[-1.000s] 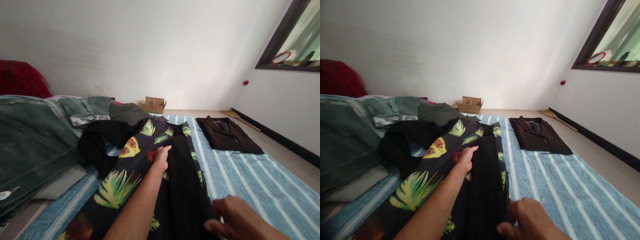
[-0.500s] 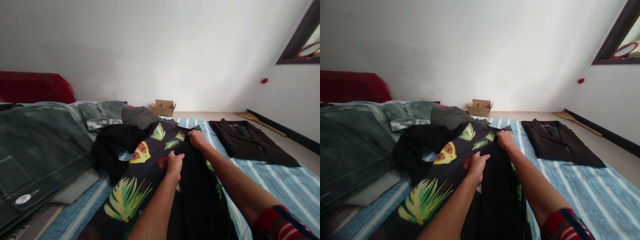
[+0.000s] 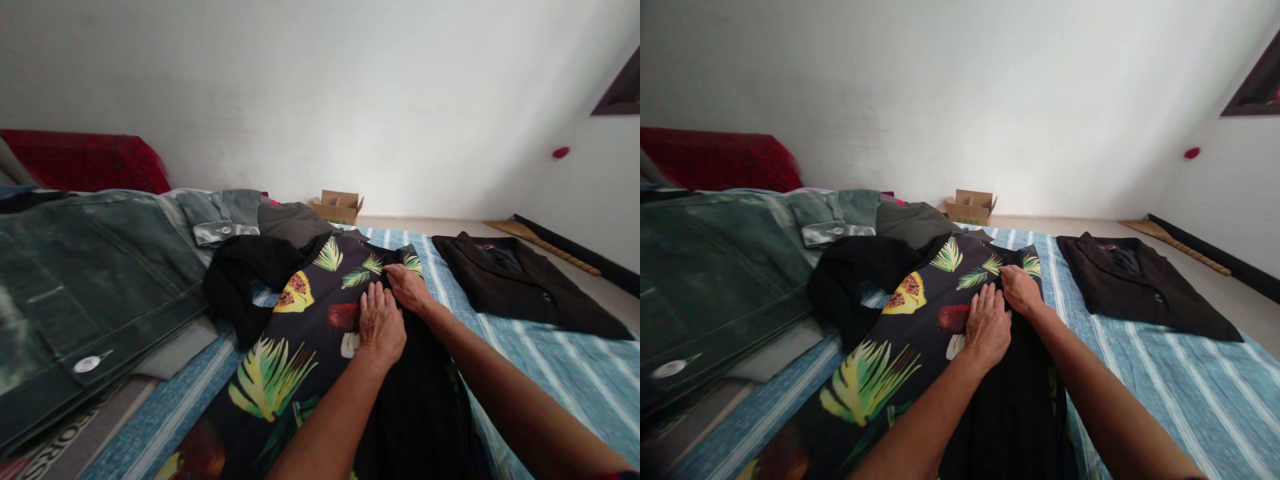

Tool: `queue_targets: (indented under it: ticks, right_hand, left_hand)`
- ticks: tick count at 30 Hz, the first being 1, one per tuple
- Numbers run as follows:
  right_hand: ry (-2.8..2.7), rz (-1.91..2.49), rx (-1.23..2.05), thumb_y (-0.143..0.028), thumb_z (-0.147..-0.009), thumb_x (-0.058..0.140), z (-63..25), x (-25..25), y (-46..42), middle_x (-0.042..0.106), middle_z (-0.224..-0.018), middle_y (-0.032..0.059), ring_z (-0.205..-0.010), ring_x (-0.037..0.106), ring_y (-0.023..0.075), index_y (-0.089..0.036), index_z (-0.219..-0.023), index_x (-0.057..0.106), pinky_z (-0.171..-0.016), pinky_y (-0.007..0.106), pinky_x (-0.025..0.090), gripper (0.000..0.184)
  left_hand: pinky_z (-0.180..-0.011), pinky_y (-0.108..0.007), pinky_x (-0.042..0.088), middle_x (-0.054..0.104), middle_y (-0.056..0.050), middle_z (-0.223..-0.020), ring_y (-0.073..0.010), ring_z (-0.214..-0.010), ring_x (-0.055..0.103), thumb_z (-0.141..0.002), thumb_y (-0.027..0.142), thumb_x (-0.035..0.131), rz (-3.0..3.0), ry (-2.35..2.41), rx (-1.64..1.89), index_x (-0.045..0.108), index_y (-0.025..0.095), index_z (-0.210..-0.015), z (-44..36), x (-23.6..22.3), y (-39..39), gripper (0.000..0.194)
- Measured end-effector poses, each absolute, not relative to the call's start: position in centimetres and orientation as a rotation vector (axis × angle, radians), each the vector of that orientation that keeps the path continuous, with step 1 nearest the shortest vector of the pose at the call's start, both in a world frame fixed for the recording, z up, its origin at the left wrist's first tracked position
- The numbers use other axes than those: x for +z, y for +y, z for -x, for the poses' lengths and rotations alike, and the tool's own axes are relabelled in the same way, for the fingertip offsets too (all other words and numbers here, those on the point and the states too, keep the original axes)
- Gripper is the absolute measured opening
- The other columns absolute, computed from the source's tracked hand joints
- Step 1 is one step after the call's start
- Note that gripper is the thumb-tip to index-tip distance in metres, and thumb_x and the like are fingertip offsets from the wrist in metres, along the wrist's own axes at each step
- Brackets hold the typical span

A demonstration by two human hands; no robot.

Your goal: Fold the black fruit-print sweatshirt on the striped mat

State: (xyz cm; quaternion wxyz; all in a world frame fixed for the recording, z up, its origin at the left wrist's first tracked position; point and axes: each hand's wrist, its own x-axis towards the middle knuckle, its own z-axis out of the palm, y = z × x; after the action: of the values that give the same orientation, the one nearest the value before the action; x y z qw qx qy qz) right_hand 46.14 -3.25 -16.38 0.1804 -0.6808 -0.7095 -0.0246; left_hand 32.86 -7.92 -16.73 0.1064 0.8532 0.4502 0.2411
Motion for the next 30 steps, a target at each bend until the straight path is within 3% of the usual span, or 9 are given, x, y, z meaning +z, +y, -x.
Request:
queue_targets:
  ticks: [9, 17, 22, 25, 30]
  right_hand:
    - [-2.065, 1.774, -0.06, -0.022, -0.094, 0.03, -46.4, -19.4, -3.8, 0.054, -0.125, 0.0115, -0.117, 0.046, 0.0172, -0.011, -0.121, 0.051, -0.099, 0.028, 0.033, 0.036]
    - [-2.117, 1.769, -0.087, -0.026, -0.093, 0.035, -45.8, -17.5, -4.0, 0.055, -0.121, 0.0121, -0.113, 0.048, 0.0193, -0.013, -0.118, 0.053, -0.095, 0.032, 0.036, 0.033]
    - [-2.184, 1.779, -0.065, -0.029, -0.094, 0.035, -44.9, -16.7, -5.4, 0.053, -0.123, 0.0103, -0.114, 0.047, 0.0193, -0.015, -0.12, 0.052, -0.096, 0.031, 0.034, 0.034]
    - [-2.18, 1.82, -0.086, -0.031, -0.093, 0.037, -44.3, -16.2, -6.4, 0.051, -0.125, 0.0129, -0.117, 0.043, 0.0227, -0.013, -0.121, 0.051, -0.097, 0.034, 0.032, 0.036]
    - [-2.242, 1.842, -0.082, -0.032, -0.092, 0.038, -42.7, -14.5, -7.6, 0.053, -0.121, 0.0107, -0.114, 0.045, 0.0213, -0.017, -0.117, 0.054, -0.095, 0.032, 0.033, 0.033]
  left_hand:
    - [-0.109, -0.047, 0.017, 0.024, -0.019, -0.147, -0.0295, -0.136, 0.017, -0.087, 0.034, 0.042, -2.551, 1.388, 0.457, 0.033, 0.005, -0.137, -32.3, -18.0, -7.5, 0.058]
    - [-0.108, -0.048, 0.017, 0.032, -0.022, -0.142, -0.0309, -0.133, 0.026, -0.084, 0.027, 0.049, -2.343, 1.266, 0.617, 0.039, 0.006, -0.131, -31.8, -16.4, -8.2, 0.053]
    - [-0.109, -0.043, 0.017, 0.048, -0.015, -0.132, -0.0288, -0.128, 0.035, -0.076, 0.024, 0.06, -2.27, 1.162, 0.678, 0.057, 0.016, -0.105, -27.3, -14.0, -9.1, 0.03]
    - [-0.108, -0.039, 0.02, 0.054, -0.011, -0.123, -0.0277, -0.125, 0.038, -0.068, 0.016, 0.065, -2.185, 1.166, 0.752, 0.06, 0.02, -0.09, -22.1, -12.6, -9.9, 0.022]
    - [-0.104, -0.036, 0.027, 0.06, -0.005, -0.082, -0.0315, -0.12, 0.042, -0.052, 0.004, 0.074, -1.497, 1.398, 1.079, 0.056, 0.022, -0.06, -13.3, -11.5, -11.5, 0.027]
